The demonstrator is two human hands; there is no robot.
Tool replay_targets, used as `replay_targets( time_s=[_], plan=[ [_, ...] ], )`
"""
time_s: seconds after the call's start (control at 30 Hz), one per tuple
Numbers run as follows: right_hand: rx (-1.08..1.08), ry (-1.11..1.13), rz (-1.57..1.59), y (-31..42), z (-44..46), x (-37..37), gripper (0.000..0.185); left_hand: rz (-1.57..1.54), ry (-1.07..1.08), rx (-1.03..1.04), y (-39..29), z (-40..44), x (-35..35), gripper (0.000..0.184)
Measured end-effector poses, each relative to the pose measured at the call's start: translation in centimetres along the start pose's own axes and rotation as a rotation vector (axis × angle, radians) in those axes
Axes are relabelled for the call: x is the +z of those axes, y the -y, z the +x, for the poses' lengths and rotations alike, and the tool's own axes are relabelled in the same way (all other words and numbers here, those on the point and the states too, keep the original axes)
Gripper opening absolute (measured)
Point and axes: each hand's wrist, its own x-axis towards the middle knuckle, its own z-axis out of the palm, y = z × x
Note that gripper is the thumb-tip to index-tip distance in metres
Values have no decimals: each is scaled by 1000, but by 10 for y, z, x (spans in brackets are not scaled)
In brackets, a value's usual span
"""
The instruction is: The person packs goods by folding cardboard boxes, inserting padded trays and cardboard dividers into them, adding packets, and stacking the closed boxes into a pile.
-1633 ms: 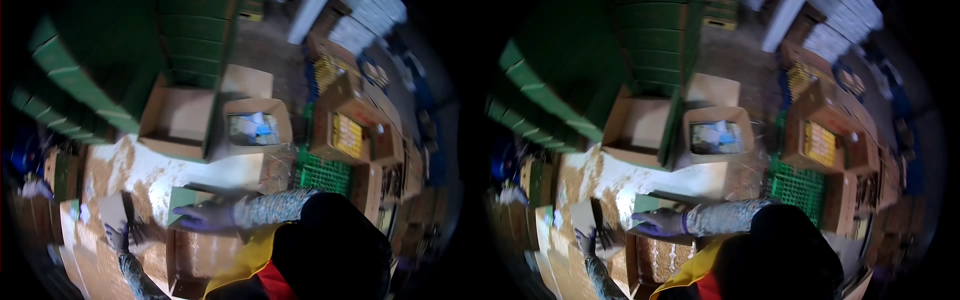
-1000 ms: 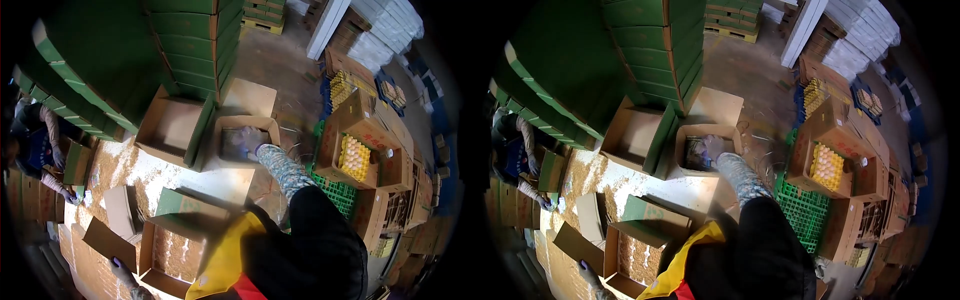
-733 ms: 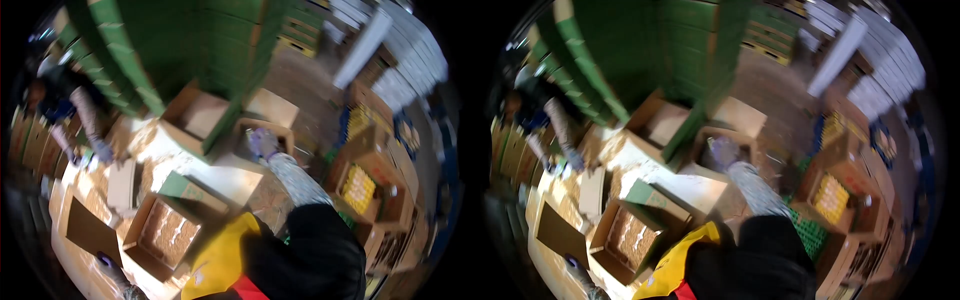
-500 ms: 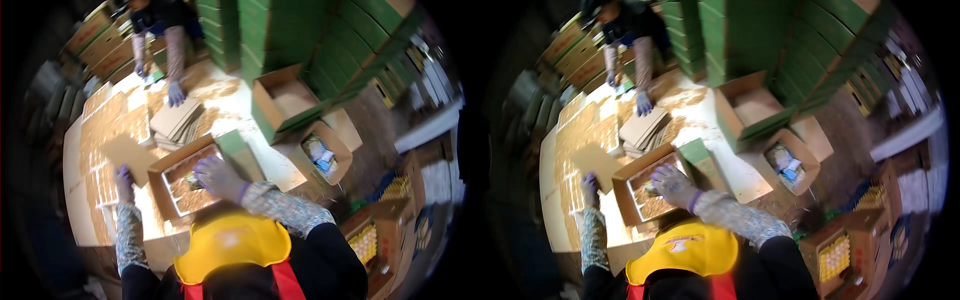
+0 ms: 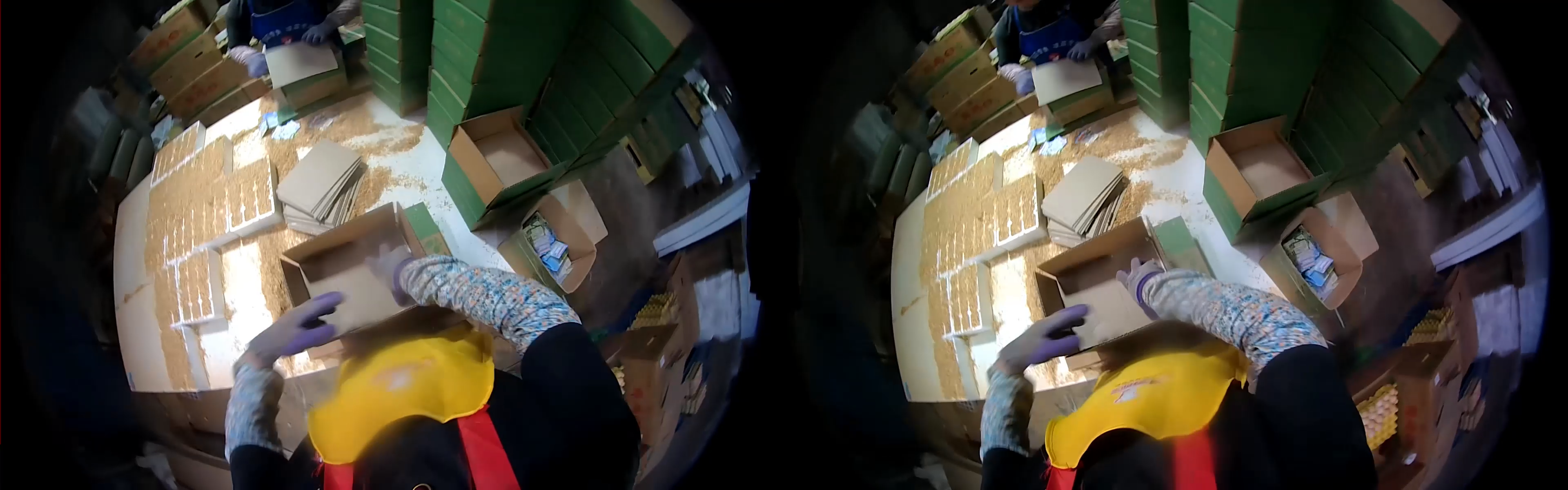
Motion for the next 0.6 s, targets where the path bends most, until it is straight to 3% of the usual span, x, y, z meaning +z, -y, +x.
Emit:
replay_targets(
  time_s=[0.03,0.07,0.1,0.13,0.17,0.23,0.27,0.33,0.37,0.4,0.47,0.53,0.6],
  plan=[
    [16,-15,14,-6,-4,-7,64,-363,-142,13,21,-20,-21,54],
    [6,-25,115,-9,-9,-7,64,-608,-462,44,38,-35,-36,57],
    [-13,-31,212,-10,-12,-5,65,-614,-569,-19,51,-29,-42,59],
    [-248,-158,643,-24,13,12,54,-623,-691,-81,70,-20,-46,60],
    [-491,-284,1065,-48,39,23,44,-633,-586,-155,91,-1,-38,64],
    [-548,-660,1759,-93,-13,3,48,-510,-443,-382,127,53,-9,67],
    [-401,-1018,1839,-107,-34,5,47,-450,-394,-380,109,60,3,68],
    [-532,-660,1977,-133,-27,62,66,-377,-334,-362,100,75,15,70],
    [-481,-596,1928,-127,-12,95,74,-540,-336,-328,126,80,13,66],
    [-294,-664,1732,-96,10,135,84,-702,-318,-299,147,80,14,62],
    [205,-794,1236,-36,44,182,108,-673,-338,-293,142,83,13,54],
    [334,-546,1301,-49,-8,127,100,-723,-482,-156,146,93,14,55],
    [104,-764,1485,-85,-46,121,79,-546,-564,42,193,101,-14,52]
  ],
)
